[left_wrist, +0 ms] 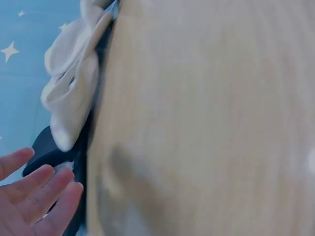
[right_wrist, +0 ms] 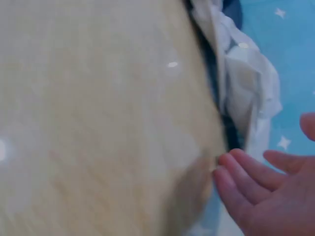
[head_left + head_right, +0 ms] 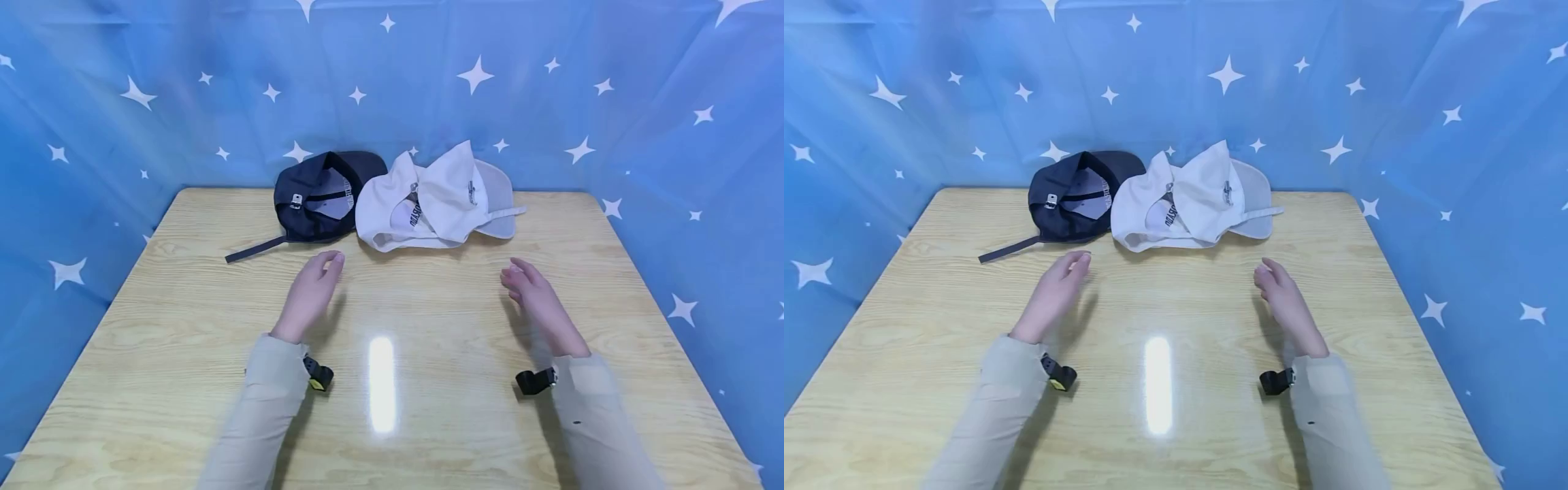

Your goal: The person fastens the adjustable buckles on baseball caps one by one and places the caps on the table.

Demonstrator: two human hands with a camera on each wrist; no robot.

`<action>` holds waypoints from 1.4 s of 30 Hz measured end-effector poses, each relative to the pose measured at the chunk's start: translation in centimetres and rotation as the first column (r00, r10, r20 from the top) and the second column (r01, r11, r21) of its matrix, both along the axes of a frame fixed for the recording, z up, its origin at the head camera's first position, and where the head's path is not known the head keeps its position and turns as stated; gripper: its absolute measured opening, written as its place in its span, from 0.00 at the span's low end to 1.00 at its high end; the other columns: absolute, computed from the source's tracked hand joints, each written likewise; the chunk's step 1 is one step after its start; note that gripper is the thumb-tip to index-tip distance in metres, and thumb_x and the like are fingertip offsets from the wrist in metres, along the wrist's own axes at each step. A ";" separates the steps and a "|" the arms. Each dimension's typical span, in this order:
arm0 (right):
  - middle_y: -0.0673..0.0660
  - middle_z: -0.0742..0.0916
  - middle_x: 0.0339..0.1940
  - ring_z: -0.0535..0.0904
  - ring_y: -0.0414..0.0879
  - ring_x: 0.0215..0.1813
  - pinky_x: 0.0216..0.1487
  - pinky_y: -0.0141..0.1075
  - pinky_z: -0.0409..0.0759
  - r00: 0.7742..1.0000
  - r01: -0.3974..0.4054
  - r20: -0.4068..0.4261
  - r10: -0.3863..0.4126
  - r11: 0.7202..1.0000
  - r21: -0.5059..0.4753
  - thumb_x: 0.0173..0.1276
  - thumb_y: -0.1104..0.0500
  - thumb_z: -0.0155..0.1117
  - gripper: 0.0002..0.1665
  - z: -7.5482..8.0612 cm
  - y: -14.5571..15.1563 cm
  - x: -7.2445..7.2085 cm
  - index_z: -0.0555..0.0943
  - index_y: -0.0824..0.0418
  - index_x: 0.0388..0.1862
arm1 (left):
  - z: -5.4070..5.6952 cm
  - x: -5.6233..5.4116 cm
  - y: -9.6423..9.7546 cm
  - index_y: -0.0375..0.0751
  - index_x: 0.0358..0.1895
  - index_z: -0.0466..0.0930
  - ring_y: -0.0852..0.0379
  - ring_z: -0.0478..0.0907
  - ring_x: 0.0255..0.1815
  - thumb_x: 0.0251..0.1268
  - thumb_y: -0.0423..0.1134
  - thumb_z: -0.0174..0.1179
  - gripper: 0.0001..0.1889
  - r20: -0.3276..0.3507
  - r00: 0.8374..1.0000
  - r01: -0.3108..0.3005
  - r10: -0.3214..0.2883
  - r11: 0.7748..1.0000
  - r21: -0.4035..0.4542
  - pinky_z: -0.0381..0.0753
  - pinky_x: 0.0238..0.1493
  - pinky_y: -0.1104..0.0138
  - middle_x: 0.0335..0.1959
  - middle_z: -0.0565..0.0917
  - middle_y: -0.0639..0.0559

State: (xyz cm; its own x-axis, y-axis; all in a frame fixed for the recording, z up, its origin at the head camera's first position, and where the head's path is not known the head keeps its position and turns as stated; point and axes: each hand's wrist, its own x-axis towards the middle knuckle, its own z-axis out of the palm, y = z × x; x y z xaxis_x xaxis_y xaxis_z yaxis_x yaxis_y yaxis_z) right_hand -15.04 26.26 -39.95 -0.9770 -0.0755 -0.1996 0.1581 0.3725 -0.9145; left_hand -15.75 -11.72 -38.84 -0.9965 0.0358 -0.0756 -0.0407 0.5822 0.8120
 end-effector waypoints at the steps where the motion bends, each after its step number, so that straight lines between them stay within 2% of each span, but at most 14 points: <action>1: 0.66 0.63 0.65 0.60 0.57 0.64 0.61 0.48 0.61 1.000 0.009 0.008 -0.009 1.000 -0.030 0.70 0.40 0.36 0.39 -0.3 -0.2 -0.1 0.43 0.61 0.70 | -0.2 -0.1 0.4 0.49 0.61 0.65 0.50 0.72 0.50 0.62 0.66 0.34 0.33 0.016 1.000 0.000 -0.001 0.999 0.054 0.69 0.51 0.57 0.56 0.70 0.49; 3: 0.67 0.63 0.65 0.59 0.57 0.65 0.62 0.47 0.59 1.000 0.016 0.009 -0.016 0.998 -0.068 0.70 0.40 0.35 0.40 -0.9 -0.7 -0.2 0.41 0.61 0.70 | -0.8 -0.3 1.1 0.48 0.60 0.66 0.50 0.73 0.49 0.64 0.64 0.35 0.31 0.047 0.999 -0.002 -0.007 0.984 0.177 0.71 0.48 0.57 0.54 0.72 0.48; 5: 0.66 0.63 0.65 0.59 0.56 0.65 0.63 0.46 0.58 1.000 0.017 0.008 -0.017 0.996 -0.090 0.69 0.38 0.36 0.42 -1.4 -1.2 -0.2 0.40 0.61 0.70 | -1.3 -0.5 1.8 0.45 0.59 0.66 0.47 0.73 0.49 0.66 0.60 0.35 0.29 0.083 0.996 0.001 -0.029 0.948 0.317 0.73 0.46 0.55 0.54 0.73 0.46; 9: 0.66 0.63 0.65 0.59 0.55 0.65 0.65 0.45 0.54 1.000 0.008 0.023 -0.005 0.994 -0.106 0.68 0.38 0.37 0.44 -2.6 -2.1 0.3 0.37 0.60 0.70 | -2.5 -0.4 3.0 0.39 0.59 0.64 0.45 0.72 0.52 0.69 0.54 0.35 0.26 0.176 0.980 -0.021 -0.090 0.838 0.546 0.73 0.47 0.52 0.55 0.72 0.43; 13: 0.64 0.62 0.66 0.58 0.54 0.66 0.65 0.44 0.52 0.998 0.069 0.023 -0.066 0.985 -0.157 0.70 0.41 0.38 0.41 -3.6 -2.4 0.8 0.37 0.58 0.71 | -3.4 -0.3 4.1 0.40 0.59 0.64 0.45 0.72 0.52 0.69 0.54 0.36 0.25 0.230 0.964 -0.058 -0.134 0.738 0.673 0.72 0.49 0.52 0.54 0.73 0.43; 15: 0.64 0.63 0.66 0.58 0.53 0.66 0.65 0.43 0.53 0.993 0.112 0.001 -0.114 0.968 -0.223 0.70 0.42 0.39 0.40 -3.9 -2.6 1.0 0.38 0.59 0.71 | -3.7 -0.2 4.5 0.40 0.59 0.64 0.45 0.72 0.52 0.68 0.55 0.38 0.25 0.245 0.960 -0.089 -0.139 0.674 0.733 0.71 0.50 0.52 0.53 0.74 0.42; 20: 0.67 0.63 0.65 0.59 0.54 0.65 0.64 0.37 0.57 0.971 0.207 -0.027 -0.239 0.889 -0.409 0.71 0.47 0.42 0.38 -4.4 -2.8 1.1 0.40 0.61 0.70 | -4.4 -0.1 5.2 0.38 0.62 0.61 0.41 0.67 0.57 0.67 0.56 0.41 0.29 0.271 0.942 -0.153 -0.197 0.467 0.871 0.67 0.55 0.52 0.56 0.70 0.37; 23: 0.69 0.63 0.64 0.60 0.54 0.64 0.63 0.36 0.60 0.957 0.246 -0.010 -0.289 0.832 -0.497 0.71 0.50 0.43 0.37 -4.5 -2.7 1.2 0.41 0.61 0.70 | -5.1 -0.1 5.2 0.36 0.64 0.56 0.39 0.63 0.59 0.68 0.54 0.40 0.30 0.248 0.936 -0.150 -0.249 0.355 0.923 0.64 0.57 0.50 0.59 0.66 0.35; 26: 0.70 0.60 0.65 0.58 0.56 0.65 0.63 0.38 0.59 0.959 0.237 0.017 -0.284 0.760 -0.605 0.72 0.53 0.43 0.36 -4.4 -2.4 0.8 0.40 0.60 0.70 | -5.8 -0.3 4.9 0.35 0.66 0.52 0.39 0.61 0.61 0.68 0.53 0.41 0.31 0.210 0.939 -0.139 -0.272 0.259 0.956 0.62 0.57 0.50 0.61 0.63 0.34; 28: 0.70 0.58 0.66 0.56 0.56 0.66 0.64 0.39 0.58 0.964 0.221 0.037 -0.265 0.711 -0.667 0.72 0.55 0.42 0.36 -4.3 -2.3 0.4 0.39 0.59 0.70 | -6.1 -0.6 4.6 0.34 0.66 0.50 0.40 0.60 0.61 0.68 0.53 0.41 0.32 0.189 0.938 -0.132 -0.291 0.204 0.970 0.62 0.58 0.49 0.62 0.62 0.35; 31: 0.69 0.56 0.66 0.55 0.55 0.67 0.64 0.39 0.57 0.969 0.209 0.059 -0.239 0.674 -0.709 0.72 0.56 0.41 0.35 -4.0 -2.3 -0.2 0.39 0.58 0.71 | -6.3 -1.0 4.3 0.35 0.67 0.49 0.41 0.59 0.62 0.68 0.52 0.41 0.32 0.169 0.933 -0.123 -0.317 0.159 0.980 0.61 0.58 0.49 0.63 0.61 0.35; 35: 0.68 0.55 0.67 0.55 0.55 0.67 0.64 0.38 0.57 0.975 0.194 0.068 -0.210 0.669 -0.717 0.72 0.58 0.43 0.36 -3.5 -2.3 -1.2 0.39 0.58 0.71 | -6.3 -1.4 4.2 0.34 0.66 0.49 0.41 0.59 0.63 0.69 0.52 0.41 0.31 0.148 0.933 -0.111 -0.329 0.128 0.986 0.60 0.59 0.49 0.63 0.60 0.34; 39: 0.66 0.56 0.67 0.56 0.54 0.67 0.63 0.38 0.58 0.975 0.205 0.089 -0.204 0.667 -0.716 0.71 0.59 0.45 0.37 -3.4 -2.2 -2.2 0.40 0.57 0.71 | -6.4 -1.7 4.4 0.34 0.65 0.53 0.41 0.60 0.62 0.69 0.51 0.41 0.29 0.127 0.935 -0.092 -0.332 0.120 0.989 0.59 0.59 0.48 0.63 0.60 0.34; 42: 0.66 0.58 0.66 0.57 0.53 0.66 0.63 0.37 0.59 0.971 0.227 0.111 -0.213 0.661 -0.716 0.71 0.59 0.45 0.36 -3.6 -2.4 -2.8 0.41 0.56 0.71 | -6.6 -1.8 4.5 0.35 0.63 0.55 0.41 0.61 0.61 0.69 0.51 0.41 0.27 0.127 0.934 -0.087 -0.333 0.134 0.987 0.60 0.59 0.49 0.64 0.59 0.34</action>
